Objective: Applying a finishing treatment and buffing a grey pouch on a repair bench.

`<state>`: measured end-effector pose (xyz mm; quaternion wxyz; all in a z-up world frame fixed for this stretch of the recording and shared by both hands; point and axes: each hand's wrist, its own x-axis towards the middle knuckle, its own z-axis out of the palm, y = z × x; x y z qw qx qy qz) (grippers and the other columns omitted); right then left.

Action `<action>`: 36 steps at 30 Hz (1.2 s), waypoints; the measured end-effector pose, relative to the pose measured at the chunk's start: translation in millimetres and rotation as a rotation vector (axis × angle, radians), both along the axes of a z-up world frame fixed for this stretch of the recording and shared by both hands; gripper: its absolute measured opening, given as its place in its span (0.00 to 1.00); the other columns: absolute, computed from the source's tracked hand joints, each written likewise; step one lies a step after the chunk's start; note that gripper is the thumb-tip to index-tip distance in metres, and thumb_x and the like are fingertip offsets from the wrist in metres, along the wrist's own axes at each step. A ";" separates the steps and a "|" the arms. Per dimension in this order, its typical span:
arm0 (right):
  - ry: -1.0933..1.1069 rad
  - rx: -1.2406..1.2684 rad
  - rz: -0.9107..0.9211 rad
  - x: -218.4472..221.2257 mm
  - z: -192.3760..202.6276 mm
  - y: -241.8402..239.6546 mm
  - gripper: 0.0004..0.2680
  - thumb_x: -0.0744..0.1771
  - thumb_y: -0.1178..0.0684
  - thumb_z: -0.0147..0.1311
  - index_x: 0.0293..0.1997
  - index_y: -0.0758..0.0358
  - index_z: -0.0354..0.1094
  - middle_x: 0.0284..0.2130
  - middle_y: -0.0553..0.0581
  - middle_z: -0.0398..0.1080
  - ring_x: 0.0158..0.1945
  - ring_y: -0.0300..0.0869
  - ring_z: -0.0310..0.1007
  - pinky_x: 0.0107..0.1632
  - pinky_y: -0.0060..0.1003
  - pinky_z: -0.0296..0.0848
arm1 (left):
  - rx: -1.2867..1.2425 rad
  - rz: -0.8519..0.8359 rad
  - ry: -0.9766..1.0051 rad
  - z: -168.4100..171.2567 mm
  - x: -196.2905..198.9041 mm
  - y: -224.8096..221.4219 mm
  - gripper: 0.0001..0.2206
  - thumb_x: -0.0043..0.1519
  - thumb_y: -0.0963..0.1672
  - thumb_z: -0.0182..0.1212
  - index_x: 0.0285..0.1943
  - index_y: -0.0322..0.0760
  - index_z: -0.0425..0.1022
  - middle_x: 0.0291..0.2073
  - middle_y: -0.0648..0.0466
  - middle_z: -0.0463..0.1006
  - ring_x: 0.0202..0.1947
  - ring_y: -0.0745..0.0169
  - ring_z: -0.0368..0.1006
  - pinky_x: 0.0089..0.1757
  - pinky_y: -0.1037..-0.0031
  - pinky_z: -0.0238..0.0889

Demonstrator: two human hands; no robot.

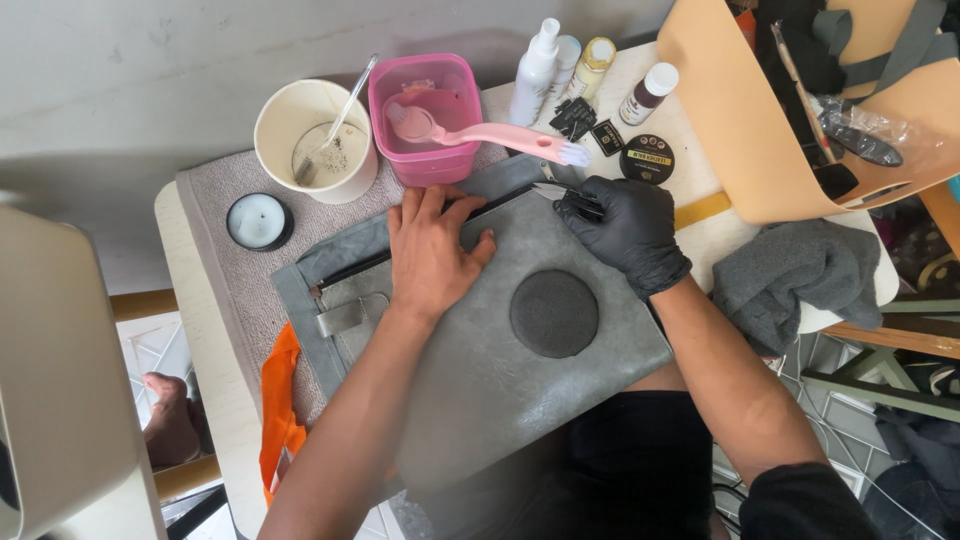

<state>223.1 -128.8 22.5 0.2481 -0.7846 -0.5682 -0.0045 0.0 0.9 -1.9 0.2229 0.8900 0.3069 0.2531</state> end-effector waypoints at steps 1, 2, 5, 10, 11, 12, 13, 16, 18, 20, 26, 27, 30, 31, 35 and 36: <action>-0.006 0.004 -0.003 -2.0 3.1 0.1 0.07 0.65 0.47 0.66 0.36 0.54 0.74 0.23 0.57 0.75 0.35 0.54 0.79 0.35 0.43 0.74 | 0.006 -0.001 -0.002 -0.1 -0.2 -0.1 0.16 0.53 0.48 0.67 0.49 0.44 0.82 0.44 0.54 0.71 0.51 0.53 0.61 0.50 0.60 0.52; -0.013 0.010 -0.006 -3.9 6.4 0.4 0.07 0.66 0.46 0.65 0.35 0.53 0.74 0.24 0.56 0.75 0.35 0.53 0.79 0.36 0.41 0.74 | 0.012 -0.002 -0.005 -0.1 -0.2 0.0 0.16 0.53 0.48 0.67 0.49 0.44 0.82 0.44 0.54 0.71 0.51 0.53 0.61 0.49 0.60 0.52; -0.023 0.034 0.018 -12.3 19.5 0.5 0.06 0.65 0.49 0.65 0.34 0.57 0.73 0.22 0.59 0.74 0.33 0.55 0.78 0.35 0.43 0.74 | 0.025 0.002 -0.014 -3.7 -0.1 0.6 0.16 0.53 0.49 0.67 0.49 0.45 0.82 0.44 0.55 0.72 0.51 0.53 0.61 0.49 0.60 0.52; -0.062 0.046 0.036 -9.6 12.3 0.3 0.07 0.65 0.49 0.66 0.31 0.56 0.73 0.19 0.56 0.73 0.29 0.52 0.77 0.33 0.41 0.73 | 0.016 0.000 -0.022 -3.2 0.0 0.5 0.16 0.52 0.48 0.67 0.49 0.45 0.82 0.44 0.55 0.71 0.51 0.54 0.61 0.50 0.60 0.51; -0.060 0.056 0.046 -7.0 5.6 -0.6 0.07 0.65 0.50 0.66 0.30 0.56 0.73 0.18 0.55 0.72 0.28 0.50 0.77 0.32 0.39 0.73 | 0.015 0.000 -0.026 -2.7 0.1 0.2 0.16 0.52 0.48 0.68 0.49 0.45 0.82 0.44 0.55 0.72 0.51 0.54 0.61 0.50 0.60 0.52; -0.057 0.060 0.045 -2.7 -3.6 -2.1 0.07 0.65 0.50 0.66 0.30 0.56 0.73 0.18 0.55 0.72 0.28 0.50 0.77 0.32 0.39 0.73 | 0.019 -0.001 -0.022 -3.0 0.2 1.3 0.16 0.52 0.48 0.68 0.49 0.45 0.82 0.44 0.55 0.72 0.51 0.54 0.61 0.50 0.60 0.52; 0.106 0.169 0.025 1.4 -12.6 -3.9 0.06 0.67 0.51 0.64 0.31 0.55 0.73 0.19 0.54 0.73 0.29 0.49 0.77 0.33 0.36 0.72 | 0.018 -0.002 -0.022 -3.0 0.3 1.9 0.16 0.52 0.48 0.68 0.49 0.45 0.82 0.43 0.55 0.72 0.50 0.54 0.62 0.50 0.60 0.52; 0.584 0.396 -0.037 14.4 -14.1 -9.1 0.08 0.71 0.51 0.53 0.32 0.53 0.68 0.19 0.45 0.65 0.26 0.36 0.67 0.32 0.25 0.65 | 0.020 0.002 -0.023 -3.1 -1.4 -0.7 0.17 0.52 0.48 0.68 0.50 0.46 0.81 0.43 0.55 0.72 0.50 0.54 0.62 0.50 0.60 0.52; 0.901 0.525 -0.082 17.4 -5.1 -22.5 0.10 0.74 0.50 0.44 0.33 0.51 0.63 0.18 0.38 0.57 0.23 0.25 0.57 0.29 0.18 0.58 | 0.037 -0.007 -0.026 -1.8 -0.5 -0.6 0.17 0.52 0.48 0.68 0.51 0.46 0.81 0.43 0.55 0.72 0.50 0.54 0.62 0.50 0.60 0.52; 1.069 0.371 -0.031 12.8 2.4 -48.1 0.09 0.73 0.54 0.47 0.34 0.59 0.64 0.16 0.40 0.57 0.19 0.25 0.60 0.27 0.16 0.63 | 0.120 -0.080 0.026 -2.7 0.2 -1.6 0.22 0.57 0.47 0.64 0.62 0.50 0.76 0.50 0.56 0.73 0.54 0.54 0.62 0.50 0.62 0.53; 0.411 -0.052 0.149 -13.9 -3.6 -144.9 0.09 0.70 0.43 0.48 0.48 0.52 0.69 0.35 0.56 0.75 0.50 0.52 0.77 0.51 0.45 0.76 | 0.323 -0.307 0.143 5.3 13.0 -20.1 0.24 0.67 0.57 0.48 0.70 0.52 0.69 0.57 0.53 0.69 0.58 0.52 0.61 0.52 0.61 0.53; 0.410 -0.048 0.150 -20.2 2.0 -149.8 0.09 0.70 0.43 0.48 0.48 0.52 0.69 0.35 0.56 0.75 0.50 0.52 0.77 0.51 0.45 0.76 | 0.327 -0.306 0.143 6.7 20.0 -19.6 0.24 0.67 0.57 0.48 0.70 0.52 0.69 0.57 0.53 0.69 0.58 0.52 0.61 0.52 0.61 0.53; 0.431 0.183 0.266 -35.1 9.0 -160.8 0.13 0.70 0.49 0.51 0.58 0.63 0.69 0.51 0.65 0.74 0.55 0.60 0.73 0.54 0.51 0.75 | 0.348 -0.300 0.224 5.8 38.8 -17.4 0.28 0.67 0.60 0.43 0.72 0.52 0.66 0.50 0.52 0.65 0.50 0.50 0.60 0.50 0.59 0.54; 0.452 0.228 0.291 -36.0 4.7 -162.1 0.14 0.70 0.49 0.51 0.59 0.65 0.68 0.53 0.67 0.73 0.58 0.61 0.70 0.56 0.52 0.72 | 0.414 -0.276 0.224 2.2 45.6 -16.2 0.30 0.67 0.62 0.41 0.72 0.51 0.66 0.46 0.53 0.63 0.47 0.51 0.60 0.48 0.60 0.54; 0.347 0.338 0.323 -34.4 -12.3 -170.2 0.15 0.70 0.49 0.51 0.60 0.67 0.69 0.53 0.71 0.72 0.57 0.63 0.70 0.58 0.56 0.70 | 0.459 -0.212 0.260 6.3 65.2 -29.5 0.34 0.69 0.64 0.35 0.68 0.44 0.71 0.41 0.56 0.60 0.45 0.56 0.59 0.44 0.64 0.53; 0.346 0.336 0.324 -34.1 -15.3 -172.0 0.15 0.70 0.49 0.51 0.60 0.67 0.69 0.53 0.71 0.72 0.57 0.63 0.70 0.58 0.56 0.70 | 0.457 -0.211 0.259 10.3 63.2 -37.5 0.34 0.69 0.64 0.35 0.68 0.44 0.71 0.41 0.56 0.60 0.45 0.56 0.59 0.44 0.64 0.53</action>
